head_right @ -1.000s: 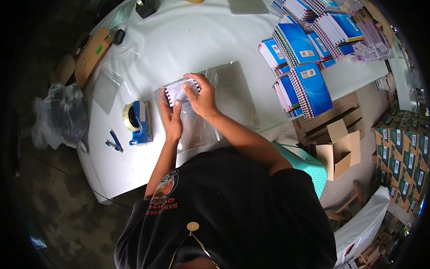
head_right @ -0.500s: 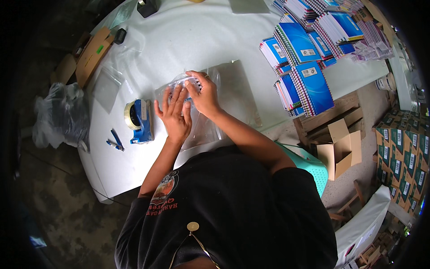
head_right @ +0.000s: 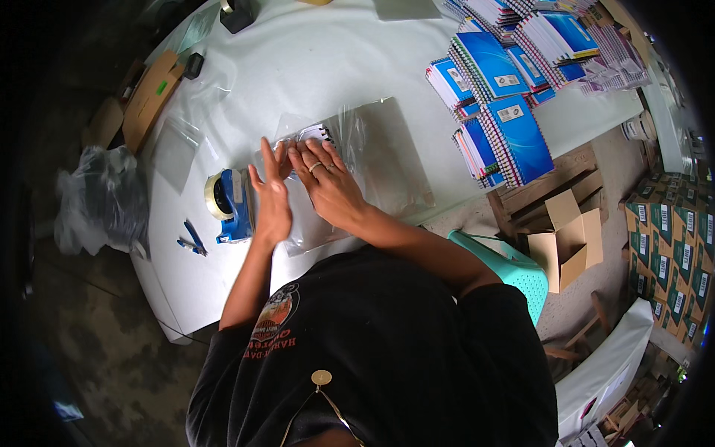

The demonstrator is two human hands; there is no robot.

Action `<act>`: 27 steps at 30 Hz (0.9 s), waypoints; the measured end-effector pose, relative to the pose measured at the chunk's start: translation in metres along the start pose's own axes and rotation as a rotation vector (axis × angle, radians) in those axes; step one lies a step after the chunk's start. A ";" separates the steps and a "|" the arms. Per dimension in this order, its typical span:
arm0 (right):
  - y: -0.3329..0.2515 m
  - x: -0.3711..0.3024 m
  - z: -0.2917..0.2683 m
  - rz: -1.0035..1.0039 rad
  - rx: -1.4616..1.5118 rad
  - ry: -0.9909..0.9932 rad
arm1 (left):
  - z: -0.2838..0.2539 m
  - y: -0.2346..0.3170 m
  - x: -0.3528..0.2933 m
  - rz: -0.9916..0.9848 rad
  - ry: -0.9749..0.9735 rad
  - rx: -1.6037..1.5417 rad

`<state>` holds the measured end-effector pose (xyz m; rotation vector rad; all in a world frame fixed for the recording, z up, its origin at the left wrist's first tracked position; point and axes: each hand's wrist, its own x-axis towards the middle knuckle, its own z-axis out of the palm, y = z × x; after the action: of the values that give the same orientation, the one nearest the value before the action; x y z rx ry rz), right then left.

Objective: The person places small notebooks into plastic bags and seals them with tape using a dispenser.

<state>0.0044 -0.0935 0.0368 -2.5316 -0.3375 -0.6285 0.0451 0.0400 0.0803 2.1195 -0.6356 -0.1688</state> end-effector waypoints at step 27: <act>0.031 0.018 0.002 -0.081 0.446 0.262 | 0.015 -0.005 0.005 0.333 0.284 0.480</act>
<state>0.0316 -0.1160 0.0315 -1.9941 -0.4324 -0.8056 0.0467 0.0292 0.0681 2.3831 -0.9097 0.5081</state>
